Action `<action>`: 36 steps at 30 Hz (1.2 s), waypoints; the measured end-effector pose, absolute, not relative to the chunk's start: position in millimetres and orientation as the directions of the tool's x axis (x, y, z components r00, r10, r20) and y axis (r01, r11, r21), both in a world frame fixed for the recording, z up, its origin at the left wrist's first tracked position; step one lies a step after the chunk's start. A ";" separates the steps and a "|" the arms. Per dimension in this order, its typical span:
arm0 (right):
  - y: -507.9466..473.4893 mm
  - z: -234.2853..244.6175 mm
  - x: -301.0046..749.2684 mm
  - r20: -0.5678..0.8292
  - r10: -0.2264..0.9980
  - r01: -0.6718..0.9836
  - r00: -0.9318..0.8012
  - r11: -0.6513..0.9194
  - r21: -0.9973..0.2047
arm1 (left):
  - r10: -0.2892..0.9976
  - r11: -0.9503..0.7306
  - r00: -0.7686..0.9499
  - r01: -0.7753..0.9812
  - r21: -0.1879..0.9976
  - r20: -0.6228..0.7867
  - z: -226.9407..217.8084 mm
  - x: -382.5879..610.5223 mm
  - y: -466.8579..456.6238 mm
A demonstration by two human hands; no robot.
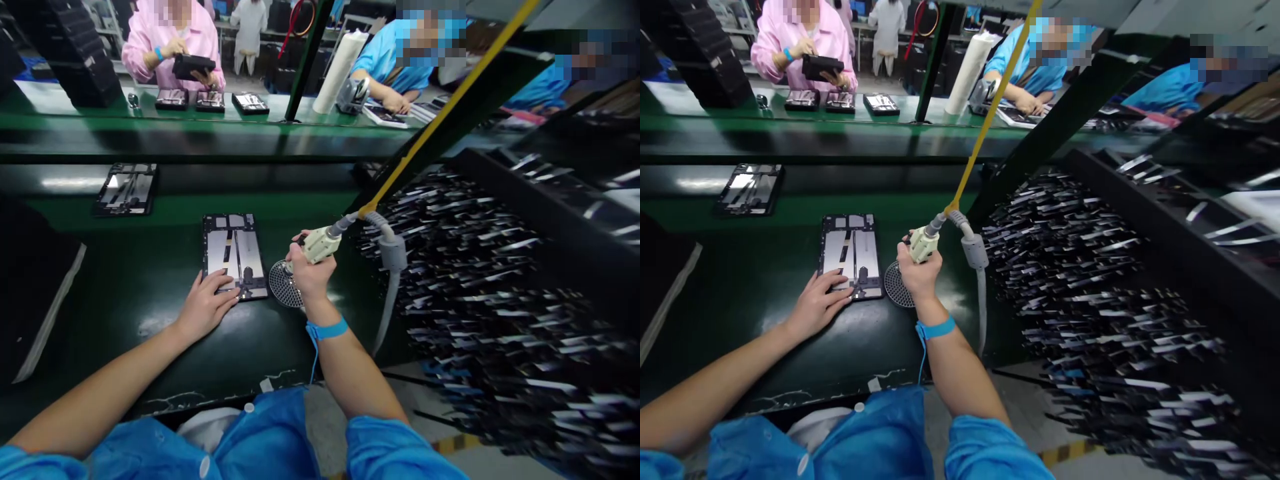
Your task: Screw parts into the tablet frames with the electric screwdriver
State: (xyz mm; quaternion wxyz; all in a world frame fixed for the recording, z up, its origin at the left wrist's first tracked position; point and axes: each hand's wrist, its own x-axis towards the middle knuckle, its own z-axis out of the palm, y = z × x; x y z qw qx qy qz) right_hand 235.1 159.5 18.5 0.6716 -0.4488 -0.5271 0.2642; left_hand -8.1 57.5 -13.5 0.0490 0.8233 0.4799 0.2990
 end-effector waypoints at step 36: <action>100.2 46.7 162.9 0.382 0.924 -0.134 0.019 0.381 -0.915 | 0.839 -0.514 0.299 0.709 0.483 0.454 -23.9 -2.3 60.7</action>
